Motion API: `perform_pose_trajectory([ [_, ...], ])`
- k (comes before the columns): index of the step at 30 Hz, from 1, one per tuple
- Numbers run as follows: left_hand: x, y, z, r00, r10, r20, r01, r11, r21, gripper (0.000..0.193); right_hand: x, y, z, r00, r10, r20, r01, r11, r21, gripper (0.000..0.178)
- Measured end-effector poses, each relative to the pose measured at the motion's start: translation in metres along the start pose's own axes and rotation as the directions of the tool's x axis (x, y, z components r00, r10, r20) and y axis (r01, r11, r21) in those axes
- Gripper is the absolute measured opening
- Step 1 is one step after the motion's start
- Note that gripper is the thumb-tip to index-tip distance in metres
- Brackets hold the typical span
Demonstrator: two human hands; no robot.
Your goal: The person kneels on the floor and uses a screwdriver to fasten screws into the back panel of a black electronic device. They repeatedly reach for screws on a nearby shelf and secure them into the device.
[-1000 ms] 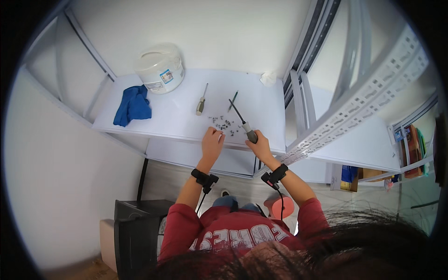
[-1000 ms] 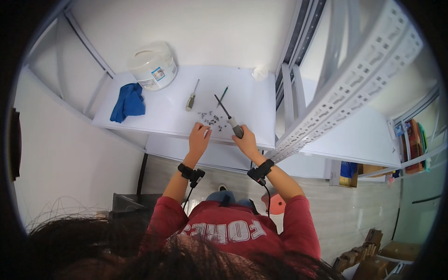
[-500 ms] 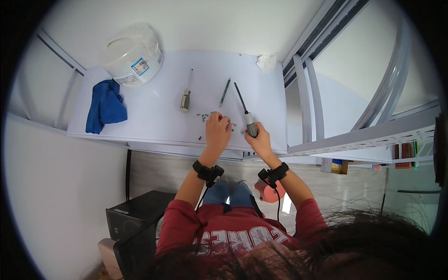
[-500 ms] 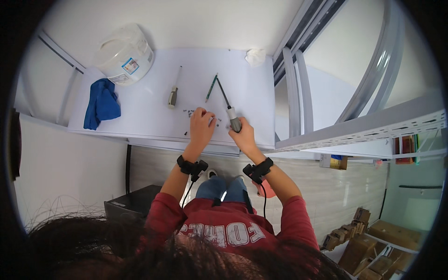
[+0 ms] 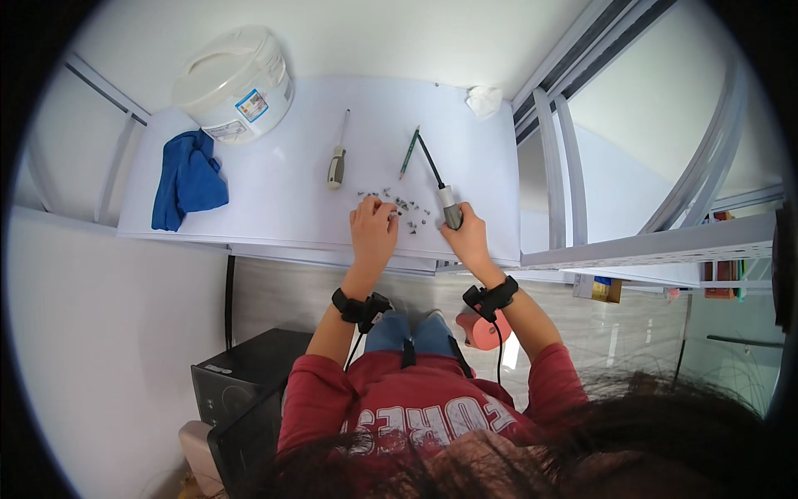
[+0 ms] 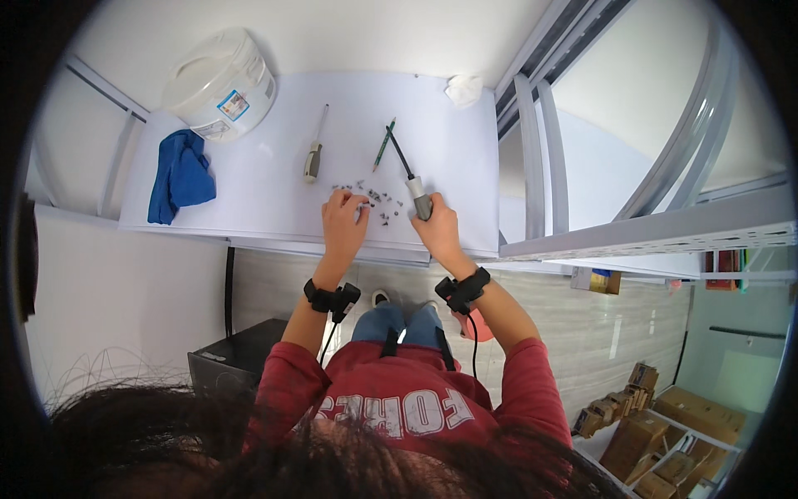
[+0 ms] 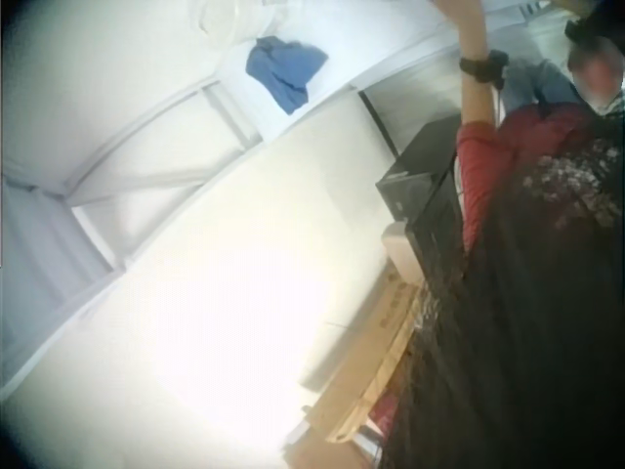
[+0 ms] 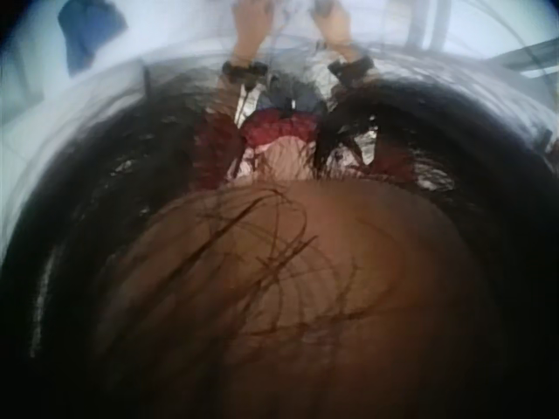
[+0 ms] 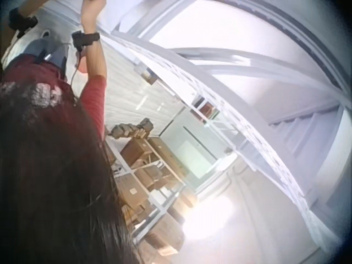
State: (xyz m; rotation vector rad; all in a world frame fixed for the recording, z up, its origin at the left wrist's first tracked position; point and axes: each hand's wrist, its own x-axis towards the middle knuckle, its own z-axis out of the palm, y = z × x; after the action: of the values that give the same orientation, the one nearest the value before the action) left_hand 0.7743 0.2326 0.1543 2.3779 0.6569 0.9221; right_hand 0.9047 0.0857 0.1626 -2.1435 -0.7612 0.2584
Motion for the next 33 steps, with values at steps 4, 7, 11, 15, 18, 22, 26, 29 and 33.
perform_pose_trajectory([
  [4, -0.010, 0.004, 0.000, 0.999, 0.032, 0.024, -0.031, 0.999, -0.016, 0.020, -0.003, 0.000, -0.001, 1.000, -0.007, 0.017, 0.007, 1.000, -0.019, 0.029],
  [7, -0.017, 0.011, 0.006, 0.997, 0.050, 0.062, -0.047, 0.998, -0.051, 0.021, -0.005, 0.007, 0.002, 1.000, -0.018, 0.015, 0.018, 1.000, -0.005, 0.029],
  [11, -0.025, 0.017, 0.013, 0.996, 0.058, 0.068, -0.053, 0.996, -0.066, 0.023, -0.007, 0.007, 0.003, 1.000, 0.016, 0.005, -0.016, 1.000, -0.001, 0.028],
  [15, -0.030, 0.018, 0.014, 0.998, 0.018, 0.061, -0.016, 0.999, -0.034, 0.028, -0.010, 0.006, 0.001, 1.000, 0.015, -0.004, -0.015, 1.000, 0.026, 0.027],
  [18, -0.031, 0.015, 0.011, 1.000, 0.017, -0.011, -0.017, 1.000, 0.000, 0.031, -0.012, 0.003, -0.001, 1.000, 0.021, 0.003, -0.021, 0.998, 0.052, 0.027],
  [22, -0.026, 0.004, -0.003, 0.998, -0.018, -0.054, 0.020, 0.998, 0.055, 0.032, -0.015, -0.005, -0.006, 0.999, 0.043, 0.025, -0.044, 0.998, 0.036, 0.028],
  [26, -0.023, -0.012, -0.013, 0.996, -0.071, -0.060, 0.074, 0.995, 0.066, 0.031, -0.013, -0.019, -0.002, 0.998, -0.046, 0.043, 0.042, 0.995, 0.095, 0.029],
  [29, -0.025, -0.021, -0.014, 0.988, -0.138, -0.065, 0.142, 0.988, 0.061, 0.030, 0.003, -0.031, 0.000, 0.993, -0.113, 0.035, 0.112, 0.993, 0.025, 0.029],
  [33, -0.033, -0.021, -0.020, 0.980, -0.201, -0.005, 0.201, 0.979, 0.028, 0.031, 0.024, -0.030, 0.005, 0.987, -0.129, 0.094, 0.132, 0.991, -0.025, 0.028],
])
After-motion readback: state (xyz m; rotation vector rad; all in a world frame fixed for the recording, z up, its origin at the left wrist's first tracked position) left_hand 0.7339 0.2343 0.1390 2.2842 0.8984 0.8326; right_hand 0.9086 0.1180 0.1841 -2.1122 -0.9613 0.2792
